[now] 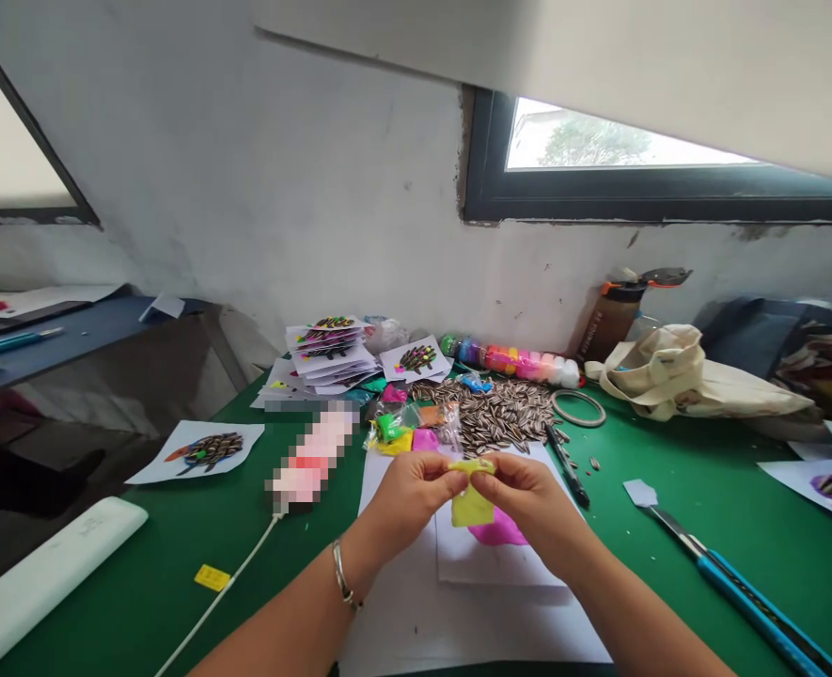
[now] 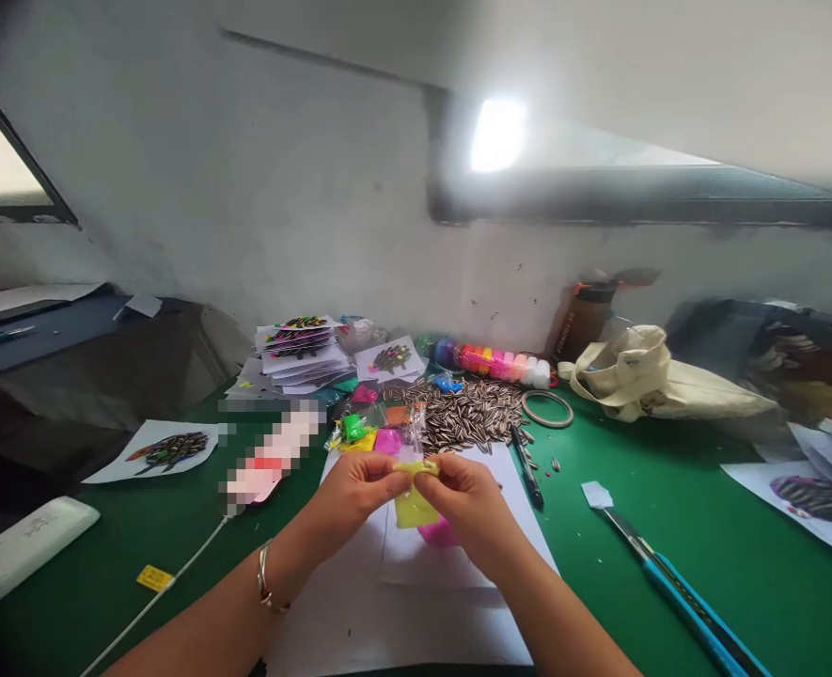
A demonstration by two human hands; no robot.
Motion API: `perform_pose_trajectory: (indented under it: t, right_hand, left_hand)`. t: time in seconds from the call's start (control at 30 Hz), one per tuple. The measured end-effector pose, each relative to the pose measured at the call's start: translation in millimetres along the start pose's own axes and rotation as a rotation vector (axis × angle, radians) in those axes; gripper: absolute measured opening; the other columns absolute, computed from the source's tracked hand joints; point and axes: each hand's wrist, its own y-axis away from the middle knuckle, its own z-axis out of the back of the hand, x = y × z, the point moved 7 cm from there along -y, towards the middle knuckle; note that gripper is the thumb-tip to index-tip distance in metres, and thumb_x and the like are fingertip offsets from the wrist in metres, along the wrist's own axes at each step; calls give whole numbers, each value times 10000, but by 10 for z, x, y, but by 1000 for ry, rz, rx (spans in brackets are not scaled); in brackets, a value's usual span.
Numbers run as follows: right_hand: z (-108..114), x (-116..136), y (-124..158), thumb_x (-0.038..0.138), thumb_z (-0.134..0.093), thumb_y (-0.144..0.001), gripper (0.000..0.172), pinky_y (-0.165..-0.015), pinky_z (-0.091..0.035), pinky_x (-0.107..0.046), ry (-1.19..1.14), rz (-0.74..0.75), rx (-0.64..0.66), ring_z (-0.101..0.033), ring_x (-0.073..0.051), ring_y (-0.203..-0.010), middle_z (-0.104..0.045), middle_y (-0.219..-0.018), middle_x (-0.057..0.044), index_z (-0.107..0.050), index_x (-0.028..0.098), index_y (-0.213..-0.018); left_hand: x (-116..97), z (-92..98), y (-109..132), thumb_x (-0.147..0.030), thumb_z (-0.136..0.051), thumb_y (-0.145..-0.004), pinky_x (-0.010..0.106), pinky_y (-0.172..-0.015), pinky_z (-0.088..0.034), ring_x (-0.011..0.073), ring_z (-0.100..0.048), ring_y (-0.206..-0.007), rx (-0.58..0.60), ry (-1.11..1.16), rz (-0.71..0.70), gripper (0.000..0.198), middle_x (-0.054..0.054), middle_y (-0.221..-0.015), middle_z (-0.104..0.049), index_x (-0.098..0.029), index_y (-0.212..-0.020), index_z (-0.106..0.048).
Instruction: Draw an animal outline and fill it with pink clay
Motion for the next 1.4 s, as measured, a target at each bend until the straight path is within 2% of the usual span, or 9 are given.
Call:
perform_pose_trajectory:
  t: [0.37, 0.63, 0.87, 1.03, 1.13, 1.2, 1.4]
  right_hand:
    - [-1, -17, 15, 525, -722, -705, 406, -505, -324, -236, 35, 8, -25, -398, -96, -537, -448, -585, 41, -531, 174, -636]
    - [-6, 71, 26, 466, -670, -728, 345, -482, -317, -228, 103, 54, -80, -392, -92, -509, -428, -567, 50, -490, 192, -622]
    - [15, 62, 30, 439, -662, -732, 336, -475, -291, -226, 95, 55, -99, -372, -85, -506, -403, -563, 55, -475, 187, -612]
    - [17, 61, 18, 451, -683, -724, 321, -518, -340, -236, 55, 59, -83, -424, -98, -547, -468, -596, 37, -553, 172, -637]
    - [46, 81, 23, 465, -709, -702, 328, -576, -408, -259, 50, 85, -120, -507, -134, -633, -575, -709, -3, -656, 170, -834]
    - [80, 115, 42, 455, -717, -698, 386, -608, -436, -278, 103, 121, -169, -532, -153, -679, -617, -792, -26, -663, 183, -967]
    - [63, 274, 101, 378, -644, -791, 186, -637, -432, -276, 331, 284, -176, -523, -153, -699, -622, -782, -28, -673, 195, -800]
  left_hand:
    - [-17, -21, -20, -446, -637, -781, 228, -508, -244, 94, -314, -555, 2, -32, -50, 358, -54, -566, -391, -157, -587, -552]
    - [-39, -27, -19, -464, -641, -792, 228, -547, -313, 113, -392, -594, -3, -63, -79, 352, -24, -599, -481, -146, -643, -620]
    - [-55, -46, -15, -480, -667, -784, 221, -538, -306, 104, -382, -585, 15, -36, -89, 371, -26, -593, -482, -133, -652, -648]
    - [-47, -23, -26, -473, -678, -780, 215, -529, -300, 97, -378, -572, 1, -9, -67, 362, -39, -582, -479, -144, -636, -632]
    - [-68, -16, -22, -468, -673, -783, 217, -552, -337, 108, -427, -594, -18, -2, -78, 328, -27, -620, -540, -151, -701, -673]
    - [-92, -11, -15, -470, -661, -789, 227, -583, -370, 125, -474, -633, -31, -22, -93, 325, -3, -669, -597, -152, -737, -704]
    - [-123, -10, 4, -441, -644, -809, 245, -617, -417, 160, -544, -689, -46, -104, -120, 289, 22, -731, -668, -170, -812, -745]
